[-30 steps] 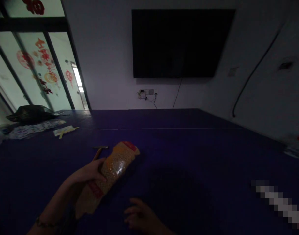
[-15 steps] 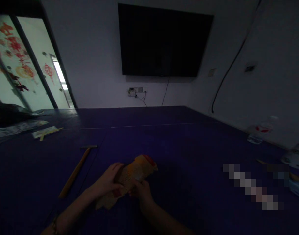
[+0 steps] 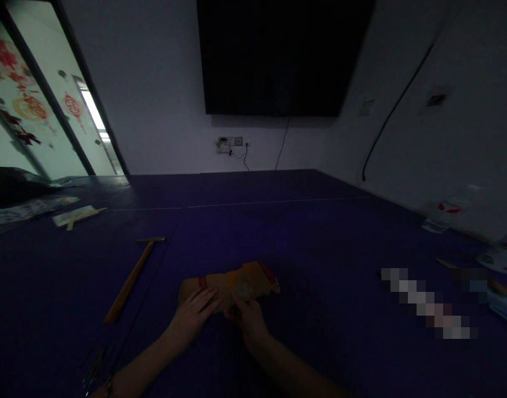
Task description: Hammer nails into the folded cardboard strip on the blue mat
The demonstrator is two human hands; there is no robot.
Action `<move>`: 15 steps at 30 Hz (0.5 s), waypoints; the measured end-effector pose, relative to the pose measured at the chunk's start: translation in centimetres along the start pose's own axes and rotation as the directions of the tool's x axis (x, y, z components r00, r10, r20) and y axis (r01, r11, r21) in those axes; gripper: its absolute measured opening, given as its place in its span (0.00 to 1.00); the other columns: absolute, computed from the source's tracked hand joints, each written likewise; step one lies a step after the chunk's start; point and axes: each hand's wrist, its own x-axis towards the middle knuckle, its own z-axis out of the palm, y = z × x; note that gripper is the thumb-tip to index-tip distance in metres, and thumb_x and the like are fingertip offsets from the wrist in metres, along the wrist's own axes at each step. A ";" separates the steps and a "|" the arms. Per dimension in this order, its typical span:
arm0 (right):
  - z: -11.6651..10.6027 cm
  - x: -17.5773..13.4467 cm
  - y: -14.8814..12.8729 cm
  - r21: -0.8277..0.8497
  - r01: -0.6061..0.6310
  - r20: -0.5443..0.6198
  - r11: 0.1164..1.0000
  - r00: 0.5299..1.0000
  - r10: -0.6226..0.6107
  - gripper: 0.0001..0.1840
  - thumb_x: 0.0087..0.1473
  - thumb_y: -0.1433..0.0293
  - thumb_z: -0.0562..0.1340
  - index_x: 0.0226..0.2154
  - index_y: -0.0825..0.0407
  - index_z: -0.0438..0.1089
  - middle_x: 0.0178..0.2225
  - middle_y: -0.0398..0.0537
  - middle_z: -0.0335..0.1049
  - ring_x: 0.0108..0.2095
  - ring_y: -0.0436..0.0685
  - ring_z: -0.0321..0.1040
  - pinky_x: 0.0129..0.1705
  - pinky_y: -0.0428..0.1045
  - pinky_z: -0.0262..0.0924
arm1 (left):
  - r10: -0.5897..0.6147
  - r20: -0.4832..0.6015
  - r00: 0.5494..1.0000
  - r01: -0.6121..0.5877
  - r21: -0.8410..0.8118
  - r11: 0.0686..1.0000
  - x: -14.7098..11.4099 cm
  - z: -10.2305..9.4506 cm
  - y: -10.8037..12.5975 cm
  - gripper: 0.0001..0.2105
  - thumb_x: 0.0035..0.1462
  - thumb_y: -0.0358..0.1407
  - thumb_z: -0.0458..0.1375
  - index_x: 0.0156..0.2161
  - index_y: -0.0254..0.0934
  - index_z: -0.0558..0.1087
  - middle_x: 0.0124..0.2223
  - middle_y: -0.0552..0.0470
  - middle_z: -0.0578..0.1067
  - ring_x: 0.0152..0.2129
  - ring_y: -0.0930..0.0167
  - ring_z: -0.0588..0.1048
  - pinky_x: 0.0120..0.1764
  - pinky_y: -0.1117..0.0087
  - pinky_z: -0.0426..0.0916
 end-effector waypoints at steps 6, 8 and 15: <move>-0.1 0.1 0.9 -0.038 0.055 0.013 0.998 0.998 -0.054 0.17 0.28 0.60 0.69 0.20 0.54 0.66 0.19 0.44 0.69 0.21 0.52 0.67 0.26 0.48 0.65 | 0.070 -0.049 0.996 -0.071 -0.014 0.997 -0.4 0.7 -0.5 0.19 0.58 0.27 0.42 0.55 0.36 0.59 0.53 0.44 0.66 0.51 0.65 0.63 0.52 0.59 0.58; -0.3 0.4 1.0 -0.075 0.075 0.030 0.994 0.997 -0.073 0.17 0.30 0.59 0.67 0.20 0.54 0.66 0.20 0.45 0.69 0.21 0.52 0.67 0.26 0.48 0.64 | 0.022 -0.050 0.999 -0.026 -0.098 0.995 -0.5 0.3 -0.3 0.18 0.58 0.29 0.44 0.54 0.38 0.60 0.53 0.45 0.66 0.52 0.64 0.62 0.52 0.56 0.56; -1.1 2.2 -2.4 -0.212 0.106 0.235 0.971 0.970 -0.055 0.14 0.29 0.64 0.67 0.20 0.58 0.68 0.13 0.42 0.65 0.12 0.46 0.56 0.13 0.43 0.49 | -0.539 -0.071 0.839 0.277 -0.797 0.537 0.2 -2.0 0.3 0.17 0.51 0.43 0.53 0.45 0.40 0.70 0.49 0.46 0.70 0.49 0.63 0.65 0.54 0.57 0.54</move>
